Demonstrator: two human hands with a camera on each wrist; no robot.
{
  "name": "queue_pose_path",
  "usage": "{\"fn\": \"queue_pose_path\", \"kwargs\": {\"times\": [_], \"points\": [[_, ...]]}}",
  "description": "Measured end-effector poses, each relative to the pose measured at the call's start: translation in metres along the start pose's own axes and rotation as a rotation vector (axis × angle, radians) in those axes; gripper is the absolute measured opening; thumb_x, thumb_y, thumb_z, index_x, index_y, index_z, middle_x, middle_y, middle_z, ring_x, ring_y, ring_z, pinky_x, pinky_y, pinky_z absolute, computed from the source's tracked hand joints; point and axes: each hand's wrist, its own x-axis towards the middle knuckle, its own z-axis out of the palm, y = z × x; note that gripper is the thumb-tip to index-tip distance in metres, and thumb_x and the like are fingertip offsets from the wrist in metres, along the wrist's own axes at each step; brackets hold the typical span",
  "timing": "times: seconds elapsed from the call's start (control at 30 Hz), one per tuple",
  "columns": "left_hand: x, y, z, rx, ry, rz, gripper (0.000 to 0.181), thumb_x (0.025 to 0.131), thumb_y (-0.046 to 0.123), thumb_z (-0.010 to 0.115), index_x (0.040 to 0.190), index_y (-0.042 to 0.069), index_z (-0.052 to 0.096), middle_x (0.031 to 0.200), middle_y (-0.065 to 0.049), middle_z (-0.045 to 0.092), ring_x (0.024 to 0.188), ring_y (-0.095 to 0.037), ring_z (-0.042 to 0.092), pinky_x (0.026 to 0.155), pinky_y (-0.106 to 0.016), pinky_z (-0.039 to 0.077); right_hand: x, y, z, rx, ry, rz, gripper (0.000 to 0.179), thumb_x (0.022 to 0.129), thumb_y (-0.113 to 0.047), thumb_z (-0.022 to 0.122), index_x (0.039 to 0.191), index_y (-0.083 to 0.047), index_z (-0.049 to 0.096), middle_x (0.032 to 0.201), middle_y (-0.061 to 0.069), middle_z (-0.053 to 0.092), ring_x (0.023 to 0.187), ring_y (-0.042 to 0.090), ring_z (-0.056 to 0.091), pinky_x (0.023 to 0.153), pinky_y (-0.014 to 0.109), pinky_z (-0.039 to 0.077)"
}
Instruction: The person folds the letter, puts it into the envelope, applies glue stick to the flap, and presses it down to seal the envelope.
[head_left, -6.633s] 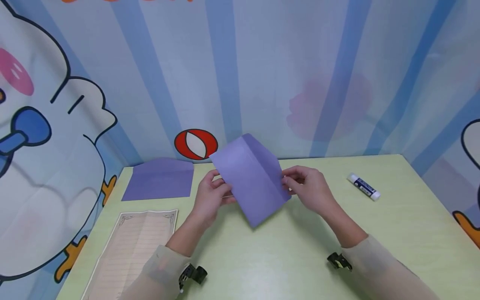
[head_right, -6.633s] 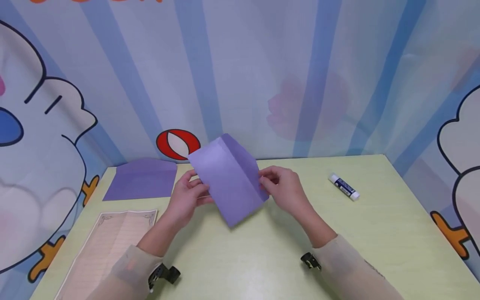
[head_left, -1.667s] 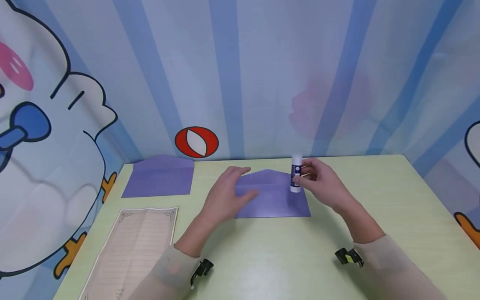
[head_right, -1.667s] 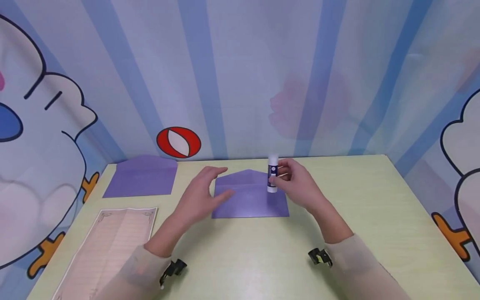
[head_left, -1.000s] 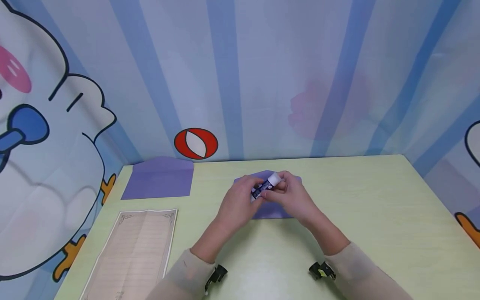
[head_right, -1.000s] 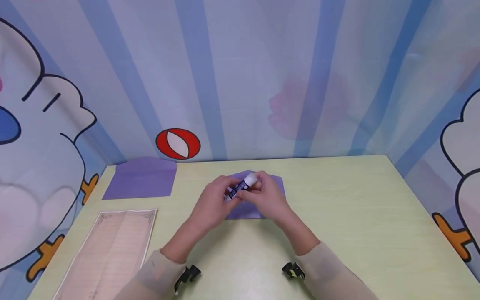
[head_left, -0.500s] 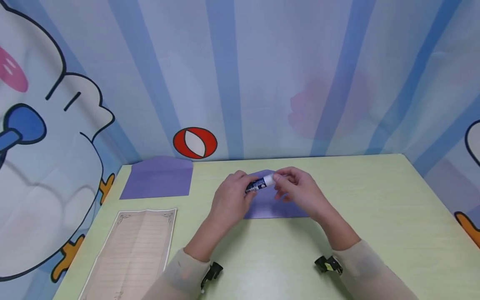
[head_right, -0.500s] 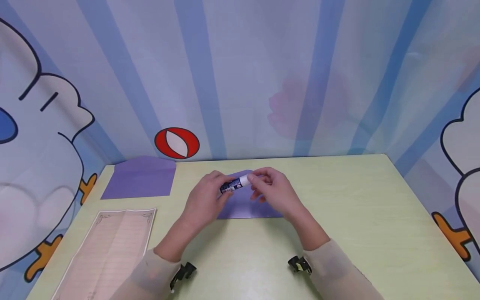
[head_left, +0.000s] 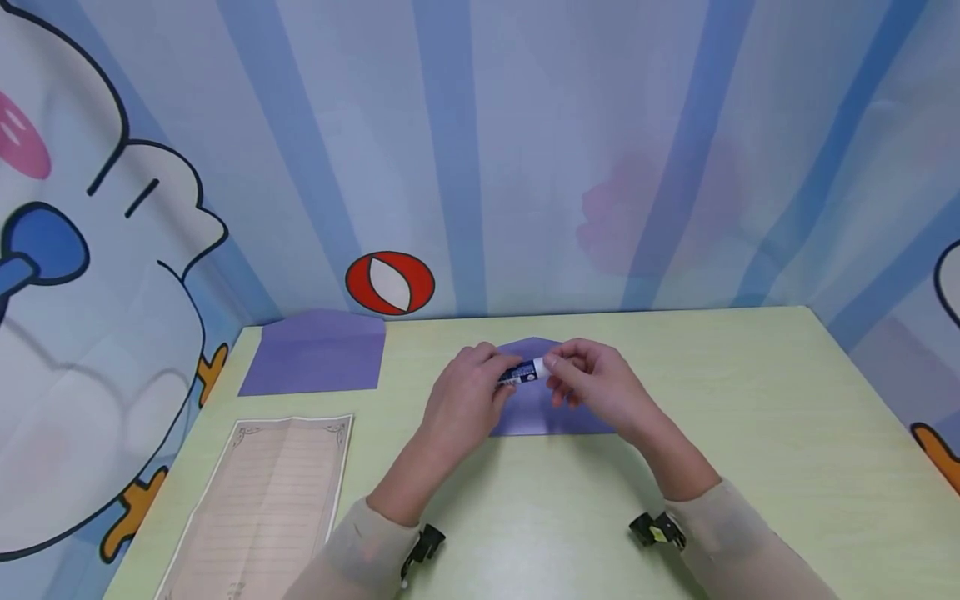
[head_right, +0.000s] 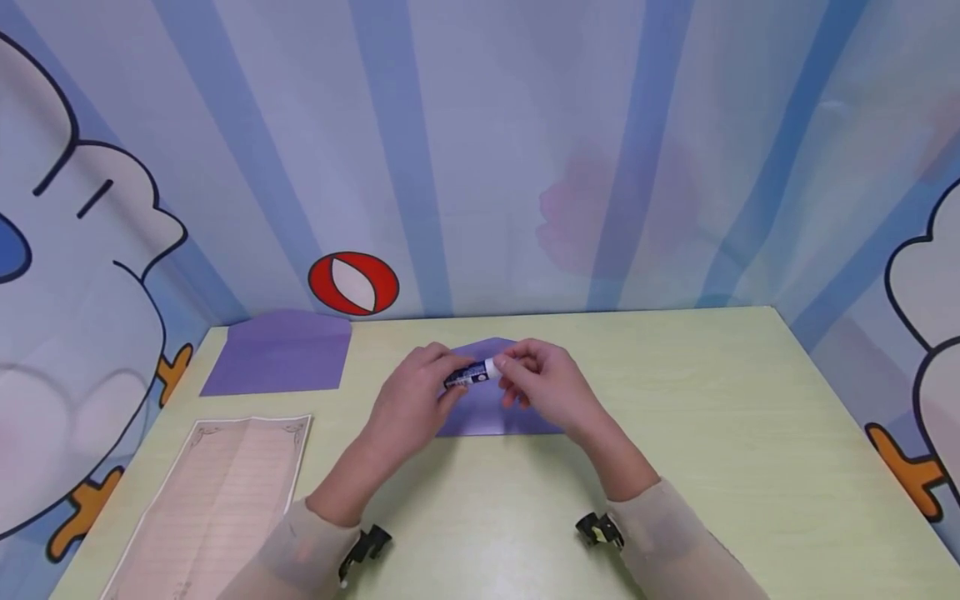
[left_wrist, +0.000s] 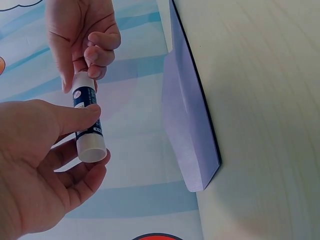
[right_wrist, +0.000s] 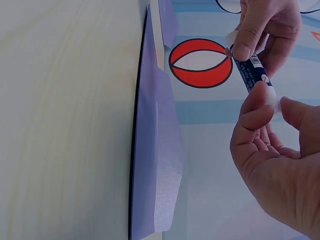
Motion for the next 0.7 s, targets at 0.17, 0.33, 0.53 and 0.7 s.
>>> {"fn": "queue_pose_path", "kwargs": {"times": [0.17,0.33,0.53,0.7], "points": [[-0.0004,-0.0012,-0.0009,-0.009,-0.004,0.008,0.036,0.092,0.011,0.085,0.127,0.010,0.077,0.108,-0.004,0.070,0.095,-0.022,0.063,0.081,-0.033,0.057,0.0004,0.0010,0.0008,-0.009,-0.006,-0.031,0.033,0.109,-0.032,0.064,0.120,-0.001,0.065,0.095,0.020,0.072,0.077,0.030,0.070,0.068,0.040,0.059],[-0.0013,-0.0013,-0.0030,-0.009,-0.006,0.016,0.035,0.092,0.011,0.085,0.127,0.010,0.077,0.107,-0.004,0.070,0.094,-0.022,0.063,0.079,-0.033,0.058,0.0000,0.0022,0.0001,-0.034,-0.008,-0.049,0.029,0.109,-0.030,0.064,0.121,-0.004,0.066,0.097,0.024,0.072,0.083,0.046,0.066,0.068,0.039,0.058],[-0.0023,-0.0020,-0.0045,0.012,-0.014,0.013,0.037,0.093,0.012,0.084,0.129,0.011,0.076,0.105,-0.004,0.069,0.091,-0.021,0.061,0.076,-0.032,0.058,-0.0018,0.0020,-0.0016,-0.047,-0.032,-0.068,0.027,0.109,-0.028,0.064,0.126,-0.007,0.066,0.100,0.018,0.072,0.090,0.049,0.065,0.072,0.041,0.059],[-0.0010,-0.0027,-0.0052,0.016,-0.013,0.013,0.037,0.093,0.011,0.084,0.129,0.012,0.076,0.105,-0.004,0.068,0.092,-0.021,0.061,0.077,-0.032,0.058,-0.0011,0.0015,-0.0033,-0.047,-0.047,-0.087,0.028,0.108,-0.026,0.066,0.129,-0.008,0.065,0.109,0.020,0.072,0.095,0.044,0.069,0.077,0.045,0.060]]}}
